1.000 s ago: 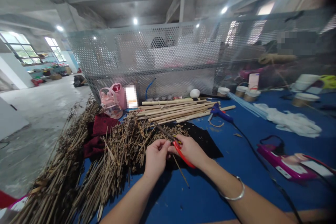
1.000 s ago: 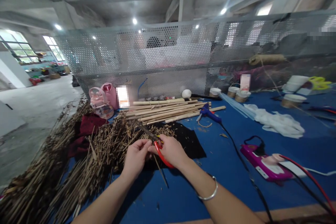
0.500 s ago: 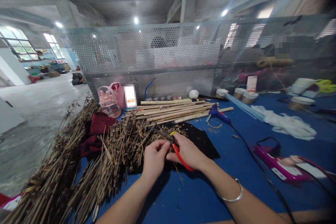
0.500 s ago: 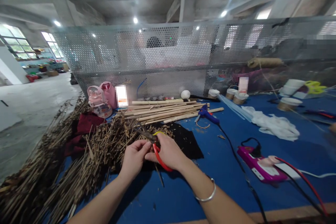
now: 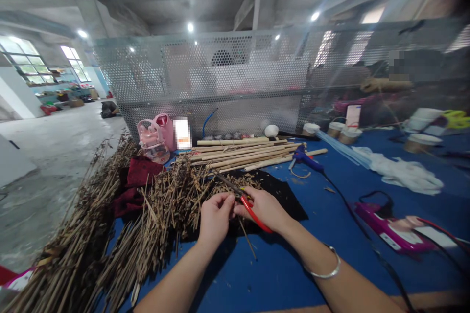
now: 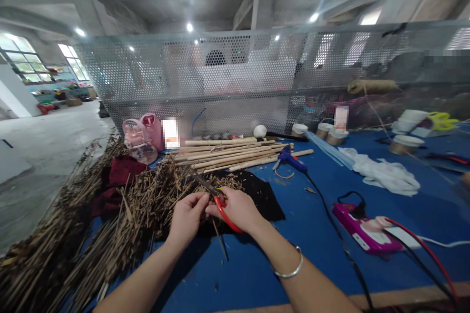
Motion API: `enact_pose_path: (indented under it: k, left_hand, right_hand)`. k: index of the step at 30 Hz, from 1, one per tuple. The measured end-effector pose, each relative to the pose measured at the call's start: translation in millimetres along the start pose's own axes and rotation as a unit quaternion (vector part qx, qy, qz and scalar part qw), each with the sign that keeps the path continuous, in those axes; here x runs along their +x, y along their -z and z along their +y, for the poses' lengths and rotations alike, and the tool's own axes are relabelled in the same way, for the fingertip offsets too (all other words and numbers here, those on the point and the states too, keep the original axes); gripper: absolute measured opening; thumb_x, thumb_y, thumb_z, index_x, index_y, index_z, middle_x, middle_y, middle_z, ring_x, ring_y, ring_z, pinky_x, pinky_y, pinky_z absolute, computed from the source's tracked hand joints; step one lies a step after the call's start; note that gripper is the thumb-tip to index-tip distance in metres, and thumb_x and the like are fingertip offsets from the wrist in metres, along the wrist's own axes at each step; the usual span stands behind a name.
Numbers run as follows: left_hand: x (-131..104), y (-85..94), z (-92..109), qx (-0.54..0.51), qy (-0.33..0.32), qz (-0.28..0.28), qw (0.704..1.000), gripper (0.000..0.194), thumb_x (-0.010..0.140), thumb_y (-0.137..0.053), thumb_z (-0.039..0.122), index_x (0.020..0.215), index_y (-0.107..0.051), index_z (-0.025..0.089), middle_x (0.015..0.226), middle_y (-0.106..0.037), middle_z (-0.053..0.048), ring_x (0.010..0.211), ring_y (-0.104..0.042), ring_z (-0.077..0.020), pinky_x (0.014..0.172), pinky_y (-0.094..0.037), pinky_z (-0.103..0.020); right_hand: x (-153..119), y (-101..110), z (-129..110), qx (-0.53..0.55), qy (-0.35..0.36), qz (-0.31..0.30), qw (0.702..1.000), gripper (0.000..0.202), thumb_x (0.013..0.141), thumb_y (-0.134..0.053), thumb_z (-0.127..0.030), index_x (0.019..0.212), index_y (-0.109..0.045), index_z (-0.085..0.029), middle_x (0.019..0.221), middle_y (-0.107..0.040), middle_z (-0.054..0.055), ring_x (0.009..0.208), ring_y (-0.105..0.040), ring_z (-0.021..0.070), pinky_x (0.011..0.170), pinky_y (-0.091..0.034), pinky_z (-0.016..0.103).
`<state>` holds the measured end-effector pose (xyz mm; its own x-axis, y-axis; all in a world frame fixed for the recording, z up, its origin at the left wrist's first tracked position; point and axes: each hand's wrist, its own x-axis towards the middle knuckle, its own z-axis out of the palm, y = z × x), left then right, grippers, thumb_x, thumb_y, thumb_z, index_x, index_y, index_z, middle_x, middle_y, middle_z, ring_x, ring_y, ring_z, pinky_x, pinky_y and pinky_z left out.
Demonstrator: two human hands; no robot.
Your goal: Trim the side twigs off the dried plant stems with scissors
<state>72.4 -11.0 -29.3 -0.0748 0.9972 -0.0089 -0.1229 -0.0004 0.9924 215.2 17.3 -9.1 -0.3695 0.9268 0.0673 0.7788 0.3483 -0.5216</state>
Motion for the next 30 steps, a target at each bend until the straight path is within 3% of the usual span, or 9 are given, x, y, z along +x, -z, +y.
enact_pose_path:
  k: [7,13,18,25,30]
  left_hand:
    - [-0.4,1.5,0.7,-0.010,0.001,-0.020,1.000,0.029,0.073,-0.057,0.038,0.078,-0.064,0.010,0.062,-0.059,-0.002,0.050,-0.047,-0.0070,0.047,-0.038,-0.017]
    - [1.5,0.8,-2.4,-0.044,0.010,-0.041,0.998,0.029,0.073,-0.057,0.039,0.074,-0.061,0.010,0.056,-0.054,0.000,0.044,-0.043,-0.0051,0.044,-0.036,-0.016]
    - [1.1,-0.2,-0.9,-0.040,0.012,-0.031,0.999,0.030,0.072,-0.057,0.039,0.074,-0.061,0.010,0.058,-0.055,0.000,0.046,-0.046,-0.0058,0.046,-0.040,-0.018]
    - [1.4,1.8,1.9,-0.017,-0.001,0.022,1.000,0.027,0.069,-0.061,0.038,0.073,-0.061,0.011,0.058,-0.057,0.000,0.048,-0.048,-0.0075,0.047,-0.041,-0.019]
    - [2.0,4.6,2.1,0.018,-0.030,0.033,0.999,0.025,0.069,-0.061,0.036,0.071,-0.063,0.011,0.059,-0.059,-0.001,0.051,-0.050,-0.0087,0.050,-0.041,-0.018]
  right_hand:
    - [-1.7,-4.7,4.9,0.076,0.052,-0.016,0.996,0.037,0.065,-0.063,-0.046,0.086,-0.047,-0.020,0.082,-0.060,0.002,0.068,-0.053,0.0134,0.058,-0.035,0.022]
    - [-0.7,-5.3,3.8,0.036,0.019,-0.010,0.999,0.033,0.068,-0.059,-0.050,0.079,-0.049,-0.020,0.069,-0.058,0.000,0.058,-0.049,0.0119,0.052,-0.031,0.021]
    - [0.3,-1.6,3.1,-0.001,0.002,-0.006,1.000,0.036,0.068,-0.056,-0.055,0.072,-0.051,-0.020,0.065,-0.057,0.000,0.054,-0.047,0.0116,0.050,-0.028,0.021]
    - [-1.3,-1.3,2.8,-0.024,0.014,0.004,1.000,0.043,0.064,-0.060,-0.055,0.088,-0.050,-0.021,0.073,-0.060,0.002,0.062,-0.053,0.0145,0.054,-0.030,0.022]
    - [-2.8,-6.1,0.5,-0.017,0.028,0.020,0.999,0.040,0.066,-0.060,-0.054,0.083,-0.047,-0.020,0.081,-0.058,0.004,0.064,-0.052,0.0139,0.055,-0.032,0.022]
